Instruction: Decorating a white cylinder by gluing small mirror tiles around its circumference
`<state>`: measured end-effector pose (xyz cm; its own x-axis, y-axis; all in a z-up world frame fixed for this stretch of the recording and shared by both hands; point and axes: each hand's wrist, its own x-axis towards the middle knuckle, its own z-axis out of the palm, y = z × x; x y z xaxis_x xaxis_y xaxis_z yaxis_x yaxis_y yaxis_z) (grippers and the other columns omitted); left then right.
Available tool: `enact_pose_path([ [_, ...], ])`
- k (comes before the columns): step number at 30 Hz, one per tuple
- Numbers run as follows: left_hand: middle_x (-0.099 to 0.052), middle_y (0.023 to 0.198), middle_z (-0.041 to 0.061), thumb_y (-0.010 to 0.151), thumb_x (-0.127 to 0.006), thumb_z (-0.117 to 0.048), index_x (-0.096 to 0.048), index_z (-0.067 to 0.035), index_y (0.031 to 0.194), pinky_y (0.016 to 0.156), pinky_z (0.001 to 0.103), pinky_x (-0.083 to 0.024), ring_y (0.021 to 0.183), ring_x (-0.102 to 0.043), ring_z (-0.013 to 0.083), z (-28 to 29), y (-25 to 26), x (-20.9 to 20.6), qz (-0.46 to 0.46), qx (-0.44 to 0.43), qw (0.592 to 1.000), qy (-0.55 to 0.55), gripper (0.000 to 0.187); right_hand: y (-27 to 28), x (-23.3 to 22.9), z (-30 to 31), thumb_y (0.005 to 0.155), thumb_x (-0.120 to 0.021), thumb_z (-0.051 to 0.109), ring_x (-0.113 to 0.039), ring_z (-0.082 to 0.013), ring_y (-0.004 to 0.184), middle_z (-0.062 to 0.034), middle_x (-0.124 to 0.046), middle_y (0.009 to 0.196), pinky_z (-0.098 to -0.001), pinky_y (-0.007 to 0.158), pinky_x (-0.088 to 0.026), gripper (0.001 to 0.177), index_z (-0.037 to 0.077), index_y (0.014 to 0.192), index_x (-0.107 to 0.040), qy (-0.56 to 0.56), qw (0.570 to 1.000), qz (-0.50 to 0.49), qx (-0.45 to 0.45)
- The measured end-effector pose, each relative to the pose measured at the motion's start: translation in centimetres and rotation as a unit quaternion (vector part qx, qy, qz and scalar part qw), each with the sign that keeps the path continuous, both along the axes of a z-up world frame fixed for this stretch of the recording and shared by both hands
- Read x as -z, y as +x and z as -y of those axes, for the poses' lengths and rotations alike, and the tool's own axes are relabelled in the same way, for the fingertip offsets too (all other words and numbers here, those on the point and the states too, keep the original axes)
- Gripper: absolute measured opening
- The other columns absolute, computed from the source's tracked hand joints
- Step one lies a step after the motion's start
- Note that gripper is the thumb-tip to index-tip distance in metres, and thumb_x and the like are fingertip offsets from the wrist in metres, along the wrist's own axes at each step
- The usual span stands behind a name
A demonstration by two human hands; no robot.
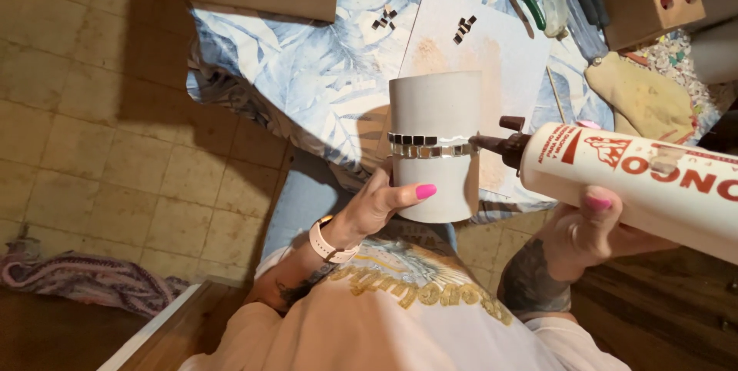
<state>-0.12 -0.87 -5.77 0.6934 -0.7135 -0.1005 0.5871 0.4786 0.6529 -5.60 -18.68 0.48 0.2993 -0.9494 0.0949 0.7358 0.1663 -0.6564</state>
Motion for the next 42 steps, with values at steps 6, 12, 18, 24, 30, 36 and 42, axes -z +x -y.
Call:
enact_pose_path([
  [6,-0.054,0.107,0.016,0.067,-0.057,-0.014,-0.044,0.004,0.115,0.082,0.031,-0.043,0.093,-0.052,0.0228,-0.2,0.0,-0.7,-0.001,0.007,1.000,0.010,0.052,-0.2,-0.3,0.1,0.064,-0.051,-0.011,-0.061,-0.0335,0.095,-0.0168,-0.045,0.130,-0.0503,0.097,-0.053,0.095,0.027,0.140,-0.009,-0.035,0.997,-0.052,-0.034],
  [12,-0.054,0.107,0.015,0.068,-0.056,-0.012,-0.045,0.004,0.114,0.081,0.031,-0.042,0.093,-0.052,0.0228,-0.1,-0.1,-0.9,0.006,0.003,1.000,0.006,0.050,-2.0,3.1,4.2,0.083,-0.050,0.021,-0.055,-0.0214,0.097,-0.0111,-0.052,0.109,-0.0310,0.093,-0.045,0.038,-0.003,0.111,-0.043,-0.227,0.954,-0.175,-0.083],
  [18,-0.053,0.106,0.018,0.067,-0.056,-0.017,-0.042,0.004,0.115,0.080,0.035,-0.043,0.091,-0.053,0.0271,-1.1,0.3,-1.5,0.060,0.005,0.998,0.037,0.054,0.2,-1.9,11.8,0.089,-0.054,0.029,-0.060,-0.0281,0.087,-0.0209,-0.058,0.100,-0.0329,0.079,-0.052,0.041,-0.009,0.106,-0.051,-0.419,0.868,-0.266,-0.012],
  [24,-0.058,0.097,0.017,0.064,-0.056,-0.016,-0.045,0.005,0.110,0.070,0.033,-0.049,0.079,-0.058,0.0273,-2.7,0.9,-2.3,0.147,-0.061,0.984,0.084,0.052,4.3,-4.8,14.7,0.084,-0.076,0.028,-0.058,-0.0308,0.075,-0.0278,-0.060,0.096,-0.0351,0.060,-0.048,0.059,-0.019,0.114,-0.055,-0.761,0.404,-0.500,-0.084],
  [30,-0.057,0.100,0.017,0.061,-0.057,-0.017,-0.044,0.006,0.113,0.073,0.032,-0.047,0.082,-0.056,0.0254,-4.1,1.2,-2.7,0.102,-0.094,0.982,0.132,0.057,3.8,1.1,15.4,0.075,-0.070,0.045,-0.055,-0.0276,0.055,-0.0151,-0.056,0.080,-0.0358,0.051,-0.045,0.054,0.000,0.101,-0.057,-0.688,0.198,-0.698,0.002],
  [36,-0.060,0.094,0.018,0.060,-0.056,-0.016,-0.048,0.006,0.107,0.069,0.030,-0.047,0.077,-0.057,0.0243,-5.0,1.7,-3.6,0.088,-0.110,0.975,0.171,0.052,6.3,0.0,11.6,0.080,-0.073,0.039,-0.052,-0.0198,0.075,-0.0106,-0.049,0.095,-0.0277,0.054,-0.045,0.050,0.007,0.116,-0.059,-0.769,0.229,-0.589,0.100],
  [42,-0.054,0.092,0.016,0.054,-0.073,-0.028,-0.044,0.003,0.109,0.080,0.036,-0.043,0.088,-0.047,0.0187,-4.9,2.5,-6.2,-0.001,-0.107,0.946,0.307,0.070,13.2,1.8,4.2,0.078,-0.063,0.002,-0.060,-0.0306,0.075,-0.0151,-0.053,0.084,-0.0323,0.062,-0.050,0.018,0.000,0.095,-0.060,-0.691,0.549,-0.340,-0.324],
])
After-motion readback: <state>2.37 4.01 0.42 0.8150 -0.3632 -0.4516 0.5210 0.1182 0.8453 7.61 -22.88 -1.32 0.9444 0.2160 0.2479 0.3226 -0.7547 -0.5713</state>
